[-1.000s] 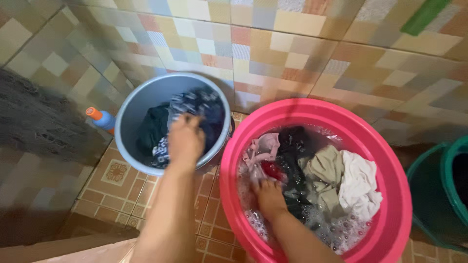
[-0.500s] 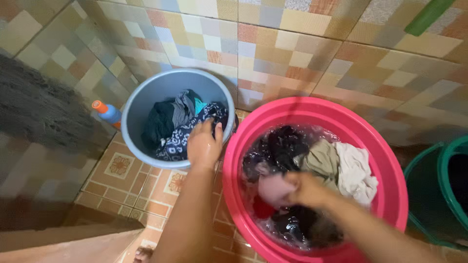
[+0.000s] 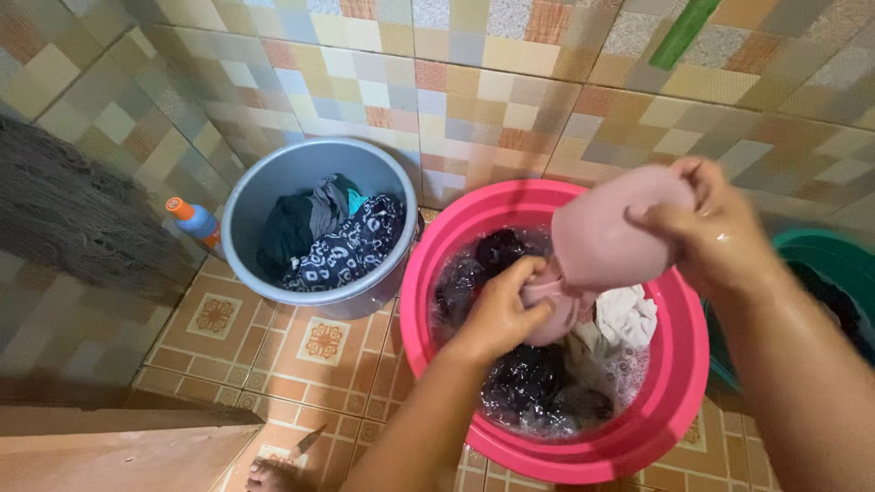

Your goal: The person hand-washes clothes in a pink basin filled with soapy water. They scrub and rinse several garments, including a teal shirt, a black item, and a patterned cloth, then transfer them to a gray bucket.

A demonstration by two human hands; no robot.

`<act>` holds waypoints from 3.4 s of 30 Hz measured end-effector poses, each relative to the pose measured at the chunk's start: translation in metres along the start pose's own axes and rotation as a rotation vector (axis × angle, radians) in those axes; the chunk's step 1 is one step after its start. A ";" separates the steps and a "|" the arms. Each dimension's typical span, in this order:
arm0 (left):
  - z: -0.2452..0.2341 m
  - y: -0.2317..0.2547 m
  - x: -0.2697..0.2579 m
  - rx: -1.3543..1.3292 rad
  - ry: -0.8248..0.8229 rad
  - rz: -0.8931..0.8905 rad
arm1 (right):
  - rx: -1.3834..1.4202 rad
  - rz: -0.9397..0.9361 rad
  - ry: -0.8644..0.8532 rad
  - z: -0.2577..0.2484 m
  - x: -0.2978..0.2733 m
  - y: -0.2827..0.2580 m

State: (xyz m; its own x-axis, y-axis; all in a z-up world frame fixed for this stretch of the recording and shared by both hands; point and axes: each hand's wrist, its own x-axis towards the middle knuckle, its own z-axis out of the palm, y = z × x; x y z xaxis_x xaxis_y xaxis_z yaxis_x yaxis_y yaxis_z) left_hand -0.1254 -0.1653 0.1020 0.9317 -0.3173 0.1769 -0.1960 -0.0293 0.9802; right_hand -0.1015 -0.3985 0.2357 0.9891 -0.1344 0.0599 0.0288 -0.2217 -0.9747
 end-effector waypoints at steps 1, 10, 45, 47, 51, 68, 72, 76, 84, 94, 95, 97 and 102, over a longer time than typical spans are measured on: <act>0.001 -0.001 0.000 -0.008 -0.003 -0.094 | -0.157 -0.002 0.056 -0.001 0.002 0.019; 0.017 -0.148 -0.058 1.114 -0.276 -0.293 | -1.138 0.053 -0.403 0.072 -0.071 0.232; 0.011 0.077 0.048 -0.462 0.109 -0.048 | -0.519 -0.257 -0.379 0.034 -0.041 -0.017; 0.012 0.060 0.023 -0.499 0.080 -0.155 | -0.392 -0.080 -0.288 0.061 -0.053 0.020; 0.003 -0.037 -0.026 -0.396 0.401 -0.318 | -0.617 0.037 -0.239 0.090 -0.069 0.130; 0.060 -0.249 -0.092 -0.954 0.517 -1.392 | -0.657 0.410 -0.462 0.182 -0.084 0.326; 0.034 -0.200 -0.080 -1.195 0.390 -1.235 | -0.293 0.123 -0.254 0.158 -0.134 0.263; 0.040 -0.178 -0.082 -1.193 0.434 -1.063 | -0.407 0.085 -0.089 0.182 -0.183 0.265; 0.042 -0.180 -0.074 -1.126 0.543 -0.896 | -0.505 -0.210 0.065 0.185 -0.145 0.262; 0.034 -0.079 -0.055 -0.760 0.200 -0.493 | 0.066 1.051 -0.172 0.093 -0.086 0.320; 0.029 -0.071 -0.055 -0.723 0.063 -0.411 | 0.191 1.059 -0.153 0.081 -0.079 0.301; 0.022 -0.066 -0.052 -0.606 -0.037 -0.310 | 0.536 0.891 -0.146 0.062 -0.065 0.268; 0.010 -0.100 -0.040 0.212 0.242 0.079 | 0.366 0.476 -0.371 0.061 -0.042 0.244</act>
State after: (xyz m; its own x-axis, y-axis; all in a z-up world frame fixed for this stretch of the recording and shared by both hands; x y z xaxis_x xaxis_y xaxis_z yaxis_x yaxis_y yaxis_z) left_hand -0.1466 -0.1593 -0.0037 0.9518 -0.0930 0.2924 -0.3061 -0.2184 0.9266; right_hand -0.1271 -0.3877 -0.0180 0.8883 0.2163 -0.4050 -0.4370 0.1277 -0.8903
